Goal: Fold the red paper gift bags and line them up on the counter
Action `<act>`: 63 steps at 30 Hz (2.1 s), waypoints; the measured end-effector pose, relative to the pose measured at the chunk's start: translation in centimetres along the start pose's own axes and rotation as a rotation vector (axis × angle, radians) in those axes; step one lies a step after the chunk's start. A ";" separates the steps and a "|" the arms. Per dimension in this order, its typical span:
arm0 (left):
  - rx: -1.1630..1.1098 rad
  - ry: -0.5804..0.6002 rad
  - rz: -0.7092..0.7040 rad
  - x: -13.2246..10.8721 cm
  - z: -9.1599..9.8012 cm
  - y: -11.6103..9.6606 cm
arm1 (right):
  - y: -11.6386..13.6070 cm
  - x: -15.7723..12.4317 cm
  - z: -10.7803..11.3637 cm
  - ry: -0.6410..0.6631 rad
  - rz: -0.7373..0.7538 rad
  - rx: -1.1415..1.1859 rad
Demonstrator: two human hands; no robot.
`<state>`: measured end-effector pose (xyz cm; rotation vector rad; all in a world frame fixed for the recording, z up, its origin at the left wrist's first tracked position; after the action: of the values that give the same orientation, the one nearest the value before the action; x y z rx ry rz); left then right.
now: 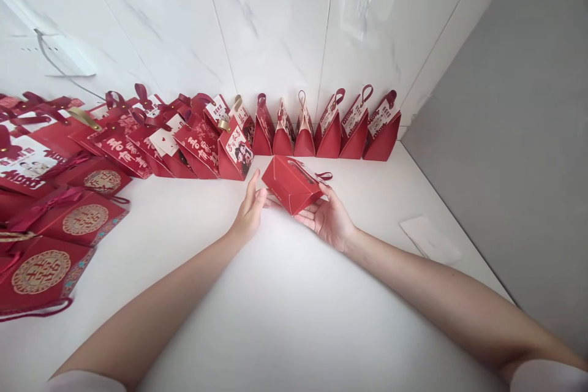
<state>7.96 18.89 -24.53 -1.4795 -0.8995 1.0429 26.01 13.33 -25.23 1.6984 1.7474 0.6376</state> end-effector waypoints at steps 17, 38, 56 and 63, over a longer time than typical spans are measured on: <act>0.054 -0.015 -0.212 -1.0 -0.2 -0.2 | 0.9 -1.2 -1.3 0.499 0.381 -0.511; -0.242 0.094 0.016 0.1 -0.7 0.9 | 0.5 -2.3 0.2 0.461 0.681 -0.843; 0.163 0.096 -0.131 0.3 -0.4 -0.1 | 2.3 -1.4 0.4 0.057 0.857 -0.791; 0.507 0.113 -0.096 0.1 -0.5 0.0 | 2.2 -0.3 1.1 0.043 0.777 -0.985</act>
<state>8.51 18.83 -24.53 -1.0474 -0.5640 1.0134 28.36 13.13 -24.39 1.5215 0.4870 1.5474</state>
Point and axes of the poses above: each hand's wrist, its own x-axis towards the middle knuckle, its own z-axis out of the back of the hand, y = z × x, the point moved 3 cm from there along x, towards the middle knuckle, and after that the axes turned 15 degrees about z, right-handed, at the moved point
